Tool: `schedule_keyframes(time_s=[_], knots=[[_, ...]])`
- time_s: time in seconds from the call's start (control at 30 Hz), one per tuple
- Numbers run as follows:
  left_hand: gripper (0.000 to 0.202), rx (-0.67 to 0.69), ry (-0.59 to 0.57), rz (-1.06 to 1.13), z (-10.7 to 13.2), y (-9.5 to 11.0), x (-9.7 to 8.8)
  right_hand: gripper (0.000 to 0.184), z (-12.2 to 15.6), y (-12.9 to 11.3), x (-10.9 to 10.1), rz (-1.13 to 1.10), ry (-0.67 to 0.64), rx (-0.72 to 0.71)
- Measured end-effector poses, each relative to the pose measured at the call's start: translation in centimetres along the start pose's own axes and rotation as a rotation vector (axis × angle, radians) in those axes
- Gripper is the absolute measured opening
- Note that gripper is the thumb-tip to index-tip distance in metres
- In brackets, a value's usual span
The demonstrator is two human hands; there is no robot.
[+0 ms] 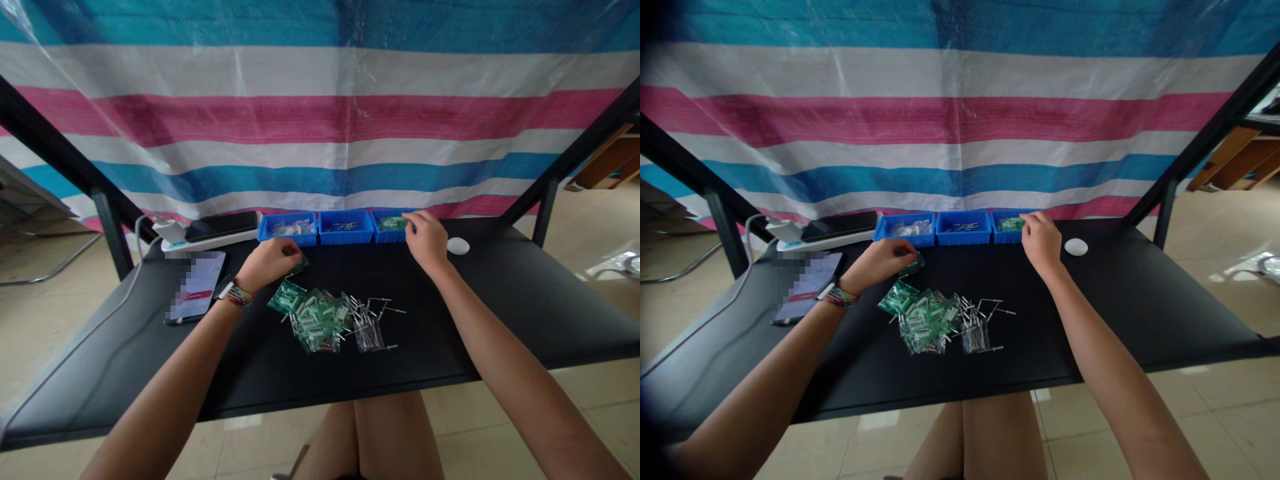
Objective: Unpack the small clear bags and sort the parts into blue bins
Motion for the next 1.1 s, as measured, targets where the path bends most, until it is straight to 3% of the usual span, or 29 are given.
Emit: schedule_keyframes(time_s=[0.13,0.33,0.57,0.73,0.9,1.0,1.1], knots=[[0.029,-0.002,-0.065,-0.054,-0.5,-1.3,0.2,0.039,0.4,0.2,0.6,0.058,-0.084,-0.005],[0.052,0.032,-0.121,-0.133,-0.2,-1.0,1.0,0.042,0.6,-0.8,0.4,0.045,-0.039,-0.036],[0.038,0.028,-0.152,-0.206,0.1,0.1,1.4,0.04,1.1,-2.9,0.4,-0.091,-0.015,-0.083],[0.048,-0.01,-0.095,-0.264,0.3,0.8,1.5,0.04,1.8,-4.7,0.5,-0.21,-0.036,-0.154],[0.024,-0.006,0.009,-0.266,0.4,1.4,0.9,0.036,2.6,-6.5,0.2,-0.281,-0.068,-0.237],[0.016,0.07,0.091,-0.153,0.4,1.6,0.3,0.036,3.1,-7.4,0.3,-0.321,-0.084,-0.269],[0.023,0.142,0.16,0.11,0.3,1.9,-0.1,0.035,3.6,-8.3,0.3,-0.392,-0.108,-0.284]])
Point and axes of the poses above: each hand's wrist, its own z-axis away from the middle knuckle, its own x-axis out of the palm, y = z × x, the point moved 1 cm from there along -z, towards the middle knuckle, and after that the axes turned 5 degrees about x, right-handed, at the moved point
